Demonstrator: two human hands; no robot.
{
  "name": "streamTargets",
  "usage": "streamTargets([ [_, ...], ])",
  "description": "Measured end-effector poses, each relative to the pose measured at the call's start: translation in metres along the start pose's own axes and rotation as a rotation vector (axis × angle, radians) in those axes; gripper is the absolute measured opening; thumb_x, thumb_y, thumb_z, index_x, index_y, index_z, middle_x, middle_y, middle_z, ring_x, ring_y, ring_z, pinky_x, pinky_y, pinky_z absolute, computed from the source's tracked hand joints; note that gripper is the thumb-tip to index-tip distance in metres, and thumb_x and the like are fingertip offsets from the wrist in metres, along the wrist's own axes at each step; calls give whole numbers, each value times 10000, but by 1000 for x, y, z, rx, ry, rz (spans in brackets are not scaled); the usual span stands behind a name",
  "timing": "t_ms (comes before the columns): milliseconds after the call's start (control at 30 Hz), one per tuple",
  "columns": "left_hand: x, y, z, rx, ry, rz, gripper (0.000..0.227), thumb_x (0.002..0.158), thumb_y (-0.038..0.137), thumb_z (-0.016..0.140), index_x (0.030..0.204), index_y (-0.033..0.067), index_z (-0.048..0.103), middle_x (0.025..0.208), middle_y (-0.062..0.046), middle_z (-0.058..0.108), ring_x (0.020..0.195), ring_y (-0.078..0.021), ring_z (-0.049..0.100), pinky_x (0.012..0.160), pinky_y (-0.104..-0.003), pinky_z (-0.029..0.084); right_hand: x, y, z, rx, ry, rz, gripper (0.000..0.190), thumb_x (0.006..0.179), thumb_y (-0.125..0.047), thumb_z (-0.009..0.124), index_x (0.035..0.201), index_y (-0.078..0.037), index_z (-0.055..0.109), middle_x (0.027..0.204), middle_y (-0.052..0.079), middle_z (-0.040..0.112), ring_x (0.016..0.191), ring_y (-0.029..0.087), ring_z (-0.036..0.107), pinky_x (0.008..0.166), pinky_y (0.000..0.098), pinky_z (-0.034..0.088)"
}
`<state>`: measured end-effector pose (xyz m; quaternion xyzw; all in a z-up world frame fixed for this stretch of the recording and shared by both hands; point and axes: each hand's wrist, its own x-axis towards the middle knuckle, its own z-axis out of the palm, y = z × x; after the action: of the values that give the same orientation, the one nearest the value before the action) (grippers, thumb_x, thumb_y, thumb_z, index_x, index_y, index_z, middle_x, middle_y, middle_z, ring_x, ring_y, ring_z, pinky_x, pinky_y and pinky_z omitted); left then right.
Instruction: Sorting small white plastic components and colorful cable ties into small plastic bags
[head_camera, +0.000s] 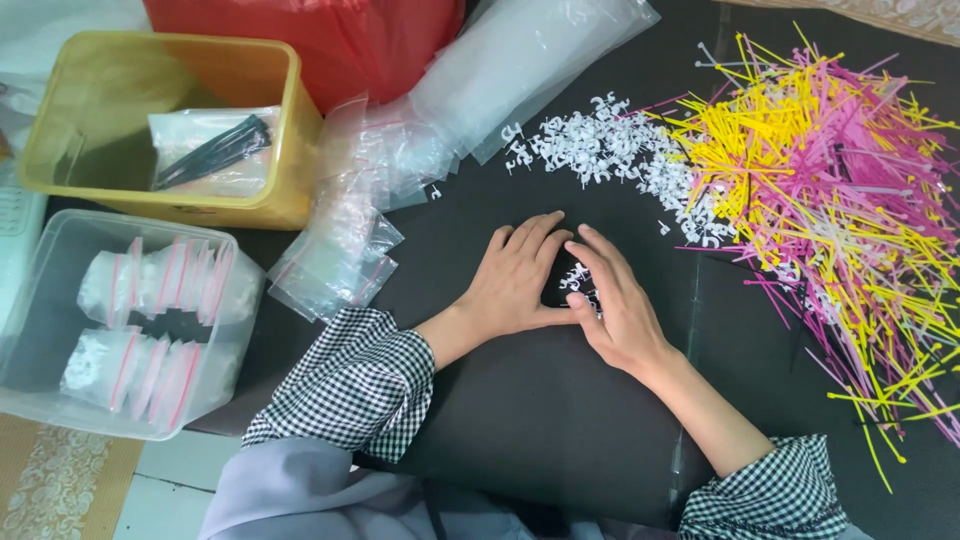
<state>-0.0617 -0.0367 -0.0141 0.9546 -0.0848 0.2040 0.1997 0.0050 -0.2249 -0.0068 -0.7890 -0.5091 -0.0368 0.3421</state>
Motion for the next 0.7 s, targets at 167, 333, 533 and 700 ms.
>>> streamTargets([
  [167, -29, 9, -67, 105, -23, -105, 869, 899, 718, 539, 1404, 12, 495, 1476, -245, 474, 1394, -339, 465, 1022, -498, 387, 30, -23, 1, -109, 107, -149, 509, 1067, -421, 418, 1409, -69, 555, 1488, 168, 488, 1421, 351, 462, 1218, 499, 306],
  [333, -82, -12, -117, 356, 20, -277, 798, 907, 580, 656, 1456, 28, 484, 1513, -232, 458, 1411, -343, 444, 1047, -515, 375, 64, -79, 29, -142, -61, -244, 474, 1055, -450, 430, 1352, -123, 601, 1402, 140, 551, 1409, 348, 474, 1222, 553, 261],
  [533, -147, -53, -141, 434, 10, -549, 630, 942, 432, 653, 1427, 69, 480, 1350, -159, 514, 1202, -324, 593, 926, -471, 465, 102, -125, 85, -235, -297, -284, 403, 1051, -387, 489, 1335, -132, 619, 1352, 147, 580, 1377, 353, 501, 1150, 631, 319],
  [700, -172, -78, -142, 282, 59, -499, 597, 887, 475, 695, 1326, 96, 558, 1342, -190, 490, 1175, -412, 612, 897, -518, 505, 120, -130, 131, -326, -292, -308, 462, 1026, -407, 527, 1404, -145, 574, 1350, 143, 590, 1374, 325, 512, 1163, 603, 305],
])
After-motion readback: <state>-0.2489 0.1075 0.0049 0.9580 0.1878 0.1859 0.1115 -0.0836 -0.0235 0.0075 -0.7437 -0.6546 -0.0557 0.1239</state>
